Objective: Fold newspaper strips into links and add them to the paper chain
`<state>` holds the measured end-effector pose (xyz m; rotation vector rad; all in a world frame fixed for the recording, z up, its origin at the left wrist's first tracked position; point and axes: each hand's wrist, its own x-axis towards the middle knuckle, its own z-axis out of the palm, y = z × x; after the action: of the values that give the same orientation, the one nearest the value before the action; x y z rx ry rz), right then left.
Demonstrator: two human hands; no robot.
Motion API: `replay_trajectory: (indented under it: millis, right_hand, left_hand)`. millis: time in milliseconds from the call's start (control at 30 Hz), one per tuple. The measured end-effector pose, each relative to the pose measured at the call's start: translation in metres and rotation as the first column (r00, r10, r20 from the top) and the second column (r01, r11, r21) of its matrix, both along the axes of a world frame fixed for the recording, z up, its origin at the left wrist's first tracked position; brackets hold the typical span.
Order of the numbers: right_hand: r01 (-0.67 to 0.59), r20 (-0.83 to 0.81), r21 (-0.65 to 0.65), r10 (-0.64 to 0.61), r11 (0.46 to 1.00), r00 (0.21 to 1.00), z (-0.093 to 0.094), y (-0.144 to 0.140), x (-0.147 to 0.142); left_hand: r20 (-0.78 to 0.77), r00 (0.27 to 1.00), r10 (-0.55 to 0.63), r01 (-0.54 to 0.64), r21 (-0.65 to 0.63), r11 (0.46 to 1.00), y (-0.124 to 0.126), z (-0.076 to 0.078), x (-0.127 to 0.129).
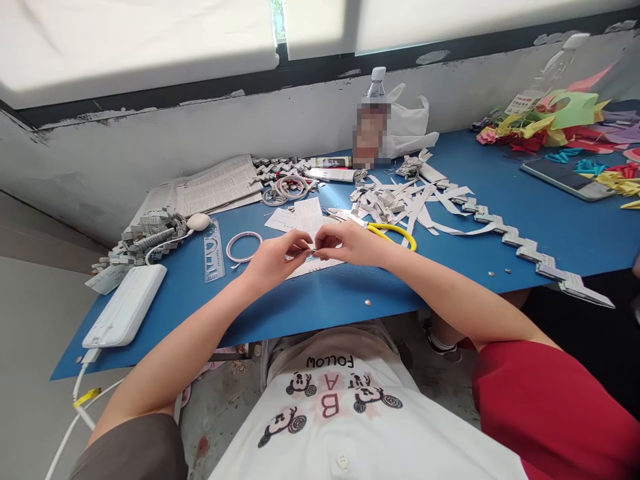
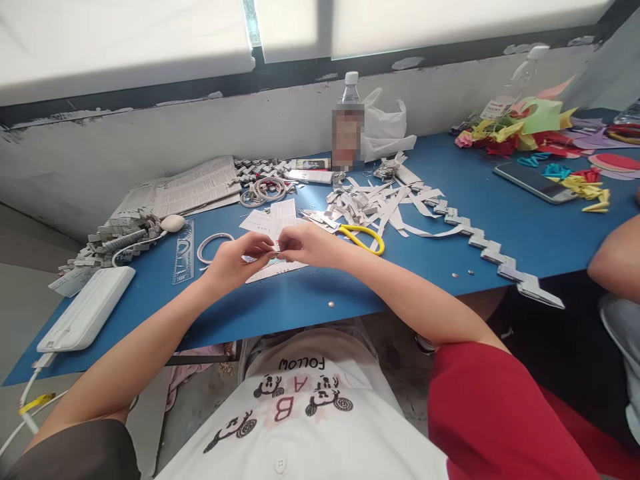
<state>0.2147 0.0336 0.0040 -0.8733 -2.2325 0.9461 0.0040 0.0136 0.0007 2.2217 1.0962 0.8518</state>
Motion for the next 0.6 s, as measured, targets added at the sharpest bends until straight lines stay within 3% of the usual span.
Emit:
replay_trajectory:
  millis: [133, 300, 600]
  right_hand:
    - [0.013, 0.000, -0.135, -0.013, 0.991, 1.000, -0.0005, 0.0021, 0.0006]
    - [0.046, -0.237, -0.313, -0.125, 0.949, 0.963, -0.0071, 0.0047, -0.0052]
    - [0.073, -0.285, -0.285, -0.157, 0.956, 0.945, -0.0011, 0.0009, -0.0050]
  left_hand:
    - [-0.053, 0.998, -0.024, 0.027, 0.045, 0.999, 0.0008, -0.0006, 0.0019]
    - [0.113, 0.993, 0.038, -0.038, 0.004, 0.999, 0.0024, 0.0019, 0.0028]
    - [0.199, 0.976, 0.090, -0.071, -0.103, 0.992, 0.0033, 0.0070, 0.0065]
